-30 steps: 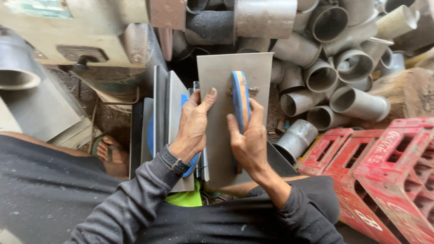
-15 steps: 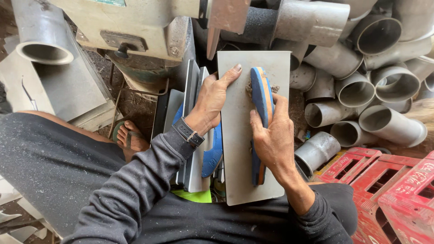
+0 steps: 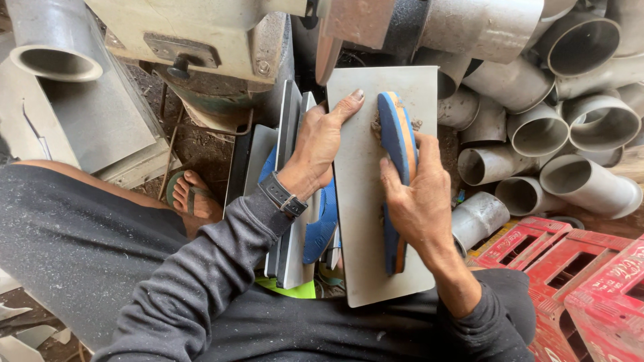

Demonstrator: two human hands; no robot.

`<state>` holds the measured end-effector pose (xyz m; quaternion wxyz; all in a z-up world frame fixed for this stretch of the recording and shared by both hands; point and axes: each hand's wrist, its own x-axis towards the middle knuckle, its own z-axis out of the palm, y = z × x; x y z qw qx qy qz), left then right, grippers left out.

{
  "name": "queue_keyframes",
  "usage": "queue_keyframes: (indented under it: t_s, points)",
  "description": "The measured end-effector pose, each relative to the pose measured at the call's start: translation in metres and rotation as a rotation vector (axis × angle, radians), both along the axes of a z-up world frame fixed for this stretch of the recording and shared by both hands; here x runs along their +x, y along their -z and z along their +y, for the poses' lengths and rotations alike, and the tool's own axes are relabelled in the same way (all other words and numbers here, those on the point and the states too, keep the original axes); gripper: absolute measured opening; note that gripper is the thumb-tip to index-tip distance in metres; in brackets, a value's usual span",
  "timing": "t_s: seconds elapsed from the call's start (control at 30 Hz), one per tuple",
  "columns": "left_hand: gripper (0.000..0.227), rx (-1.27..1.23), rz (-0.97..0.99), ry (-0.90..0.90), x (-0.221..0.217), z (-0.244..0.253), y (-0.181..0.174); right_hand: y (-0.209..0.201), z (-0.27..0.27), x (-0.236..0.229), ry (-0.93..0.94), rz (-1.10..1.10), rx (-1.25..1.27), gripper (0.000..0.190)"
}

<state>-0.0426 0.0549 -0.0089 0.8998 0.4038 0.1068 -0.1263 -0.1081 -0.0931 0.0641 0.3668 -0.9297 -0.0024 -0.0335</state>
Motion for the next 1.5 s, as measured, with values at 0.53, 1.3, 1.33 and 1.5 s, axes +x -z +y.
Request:
queue_keyframes:
  t_s: [0.53,1.3,1.33,1.5]
  points:
    - [0.047,0.055,-0.115,-0.095,0.010,-0.023,0.008,-0.038,-0.065,0.104,-0.352,0.019,-0.163,0.043]
    - [0.053,-0.095,-0.011,0.100,-0.024,0.009,-0.013,-0.051,-0.076,0.138,-0.572,0.251,-0.470,0.030]
    - [0.054,-0.117,-0.022,0.106,-0.024,0.012,-0.012,-0.052,-0.076,0.130,-0.596,0.225,-0.460,0.031]
    - [0.049,-0.057,0.024,0.190,-0.007,0.017,-0.009,-0.058,-0.064,0.105,-0.681,0.270,-0.448,0.032]
